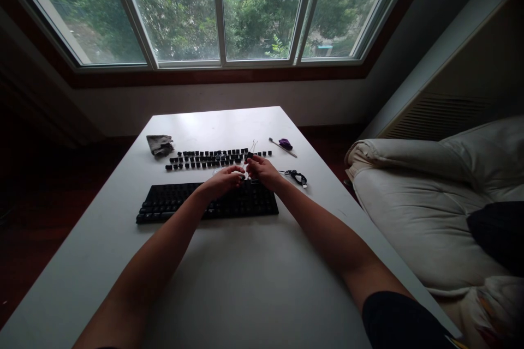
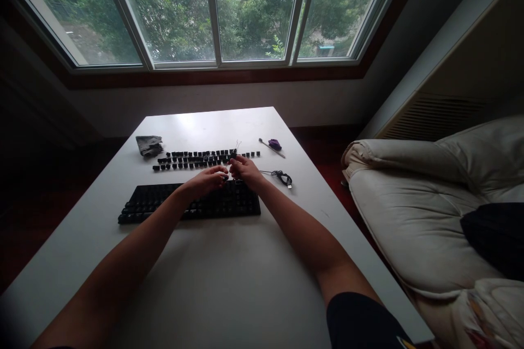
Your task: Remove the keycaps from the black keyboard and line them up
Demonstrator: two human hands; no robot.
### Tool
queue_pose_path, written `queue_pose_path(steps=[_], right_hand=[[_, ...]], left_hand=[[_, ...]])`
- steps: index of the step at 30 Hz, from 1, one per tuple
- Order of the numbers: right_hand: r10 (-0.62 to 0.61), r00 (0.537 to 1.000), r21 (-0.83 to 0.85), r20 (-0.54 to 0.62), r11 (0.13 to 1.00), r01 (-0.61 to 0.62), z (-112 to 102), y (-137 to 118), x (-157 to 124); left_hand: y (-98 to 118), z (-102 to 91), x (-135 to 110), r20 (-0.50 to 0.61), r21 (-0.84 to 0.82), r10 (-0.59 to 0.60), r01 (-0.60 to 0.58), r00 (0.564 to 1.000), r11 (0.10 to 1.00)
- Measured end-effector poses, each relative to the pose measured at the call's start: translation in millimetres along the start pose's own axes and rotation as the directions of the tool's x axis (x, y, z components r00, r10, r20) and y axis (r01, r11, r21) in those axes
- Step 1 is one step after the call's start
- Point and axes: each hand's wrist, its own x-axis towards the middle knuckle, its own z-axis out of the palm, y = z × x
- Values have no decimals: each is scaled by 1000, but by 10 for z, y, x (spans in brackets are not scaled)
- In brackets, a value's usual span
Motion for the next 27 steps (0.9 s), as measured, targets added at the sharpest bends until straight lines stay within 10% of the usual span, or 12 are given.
queue_pose_path(steps=[15,27], right_hand=[[-137,930,41,-341,986,161,-284,-68,124],[-159,900,-11,-407,985,169,-402,-20,177]], left_hand=[[43,-200,355,-284,187,150,-98,947,977],[111,-211,894,14,895,528,-247,849,373]])
